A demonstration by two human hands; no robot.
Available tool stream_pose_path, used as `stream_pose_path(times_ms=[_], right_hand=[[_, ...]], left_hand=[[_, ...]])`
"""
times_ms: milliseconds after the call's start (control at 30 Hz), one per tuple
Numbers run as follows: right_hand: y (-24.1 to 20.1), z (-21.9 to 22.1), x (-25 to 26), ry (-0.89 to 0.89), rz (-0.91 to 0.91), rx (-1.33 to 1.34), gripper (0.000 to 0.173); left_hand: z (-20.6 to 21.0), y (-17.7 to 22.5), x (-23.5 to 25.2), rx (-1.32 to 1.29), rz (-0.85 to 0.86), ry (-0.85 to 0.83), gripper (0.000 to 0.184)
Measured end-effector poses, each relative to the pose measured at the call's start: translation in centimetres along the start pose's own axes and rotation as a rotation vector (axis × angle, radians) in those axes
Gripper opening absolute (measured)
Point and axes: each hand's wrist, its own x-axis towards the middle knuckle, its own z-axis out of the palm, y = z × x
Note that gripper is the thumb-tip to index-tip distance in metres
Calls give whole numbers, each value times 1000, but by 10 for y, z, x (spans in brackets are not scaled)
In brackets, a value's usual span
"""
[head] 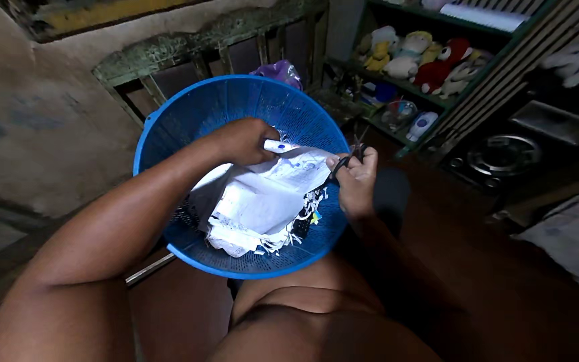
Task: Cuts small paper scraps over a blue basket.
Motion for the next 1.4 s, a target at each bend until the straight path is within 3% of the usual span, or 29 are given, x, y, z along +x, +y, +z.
stream_pose_path(times_ms=[100, 200, 300, 367, 500, 667, 833, 967, 1167, 1400], right_hand=[[0, -1, 1, 44, -12, 42, 54], [4, -3, 5, 111, -13, 125, 56], [6, -5, 8, 174, 12, 148, 59], [5, -5, 9, 180, 33, 165, 57], [2, -3, 10, 156, 56, 146, 60], [4, -2, 8, 58, -56, -80, 62], [1, 4, 4, -70, -235, -235, 62], [0, 5, 2, 11, -284, -174, 56], [1, -1, 23, 189, -89, 32, 56], [-4, 5, 19, 206, 41, 148, 61]], left_hand=[[-3, -6, -4, -32, -94, -11, 38], [-5, -5, -11, -95, -237, -170, 58], [4, -17, -12, -77, -281, -333, 57], [7, -21, -12, -112, -284, -356, 45], [6, -19, -13, -256, -245, -232, 20], [-2, -14, -11, -302, -188, -61, 19], [-1, 4, -5, -200, -156, -8, 15], [3, 7, -3, -233, -104, 4, 19], [-4, 0, -13, -408, -114, 37, 20], [-17, 1, -31, -518, 42, 205, 16]])
